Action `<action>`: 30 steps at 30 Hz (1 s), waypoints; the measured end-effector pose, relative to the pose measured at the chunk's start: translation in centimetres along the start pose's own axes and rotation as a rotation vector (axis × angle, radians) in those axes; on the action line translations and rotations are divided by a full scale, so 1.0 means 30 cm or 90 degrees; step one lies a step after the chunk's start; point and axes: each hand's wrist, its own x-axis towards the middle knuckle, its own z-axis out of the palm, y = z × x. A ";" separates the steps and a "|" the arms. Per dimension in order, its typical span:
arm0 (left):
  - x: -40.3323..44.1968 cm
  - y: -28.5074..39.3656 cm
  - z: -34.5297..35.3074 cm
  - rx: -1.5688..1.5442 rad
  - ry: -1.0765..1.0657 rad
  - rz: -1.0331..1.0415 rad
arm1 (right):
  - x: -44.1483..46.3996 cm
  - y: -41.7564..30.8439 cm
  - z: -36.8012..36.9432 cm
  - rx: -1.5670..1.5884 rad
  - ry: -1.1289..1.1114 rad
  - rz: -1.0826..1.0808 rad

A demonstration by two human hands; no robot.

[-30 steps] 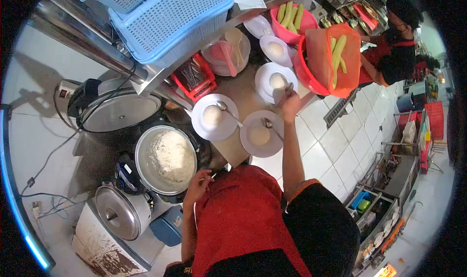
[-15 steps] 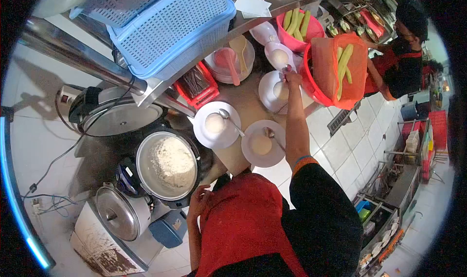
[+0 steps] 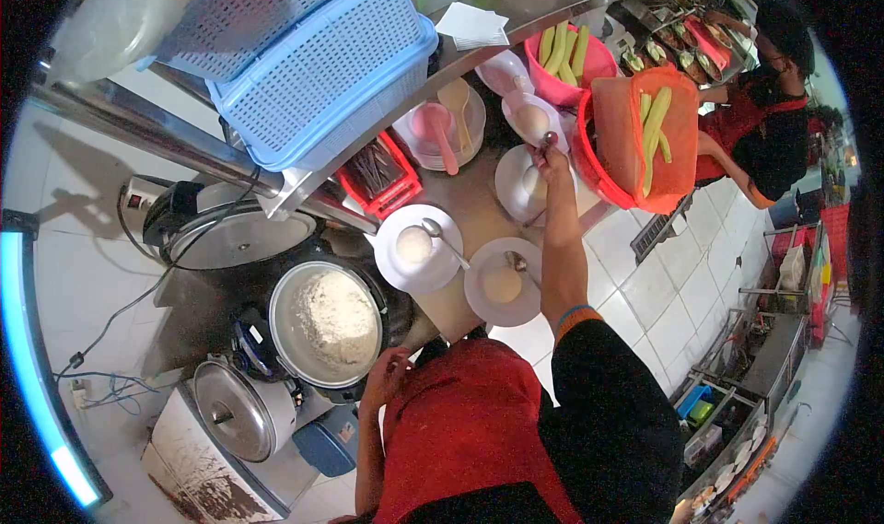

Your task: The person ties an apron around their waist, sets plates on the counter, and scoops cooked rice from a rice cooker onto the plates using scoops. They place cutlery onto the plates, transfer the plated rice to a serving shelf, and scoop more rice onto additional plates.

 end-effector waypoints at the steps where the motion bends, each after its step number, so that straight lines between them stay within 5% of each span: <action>1: 0.020 0.039 -0.003 0.000 0.000 -0.001 | -0.044 0.013 0.032 -0.007 0.017 -0.008; 4: 0.097 0.144 -0.002 0.042 -0.027 -0.034 | -0.218 0.044 0.163 -0.044 0.061 -0.059; 10: 0.272 0.239 0.042 -0.113 -0.025 0.144 | -0.735 0.095 0.346 -0.105 0.078 -0.257; 12: 0.329 0.252 0.046 -0.155 -0.096 0.152 | -0.881 0.086 0.265 -0.373 0.072 -0.165; 16: 0.411 0.305 0.060 -0.316 -0.052 0.120 | -1.181 0.045 0.235 -0.401 -0.067 -0.002; 19: 0.442 0.266 0.034 -0.569 -0.080 -0.071 | -1.329 0.080 0.214 -0.444 -0.095 0.003; 22: 0.433 0.186 0.023 -0.651 -0.013 -0.061 | -1.415 0.098 0.268 -0.580 -0.226 0.054; 24: 0.401 0.097 0.015 -0.578 0.018 -0.047 | -1.457 0.105 0.357 -0.603 -0.283 0.109; 28: 0.303 -0.151 -0.026 -0.544 0.218 -0.009 | -1.408 0.161 0.441 -0.895 -0.482 -0.021; 30: 0.191 -0.095 -0.075 -0.597 0.285 -0.014 | -1.363 0.105 0.634 -0.965 -0.480 0.392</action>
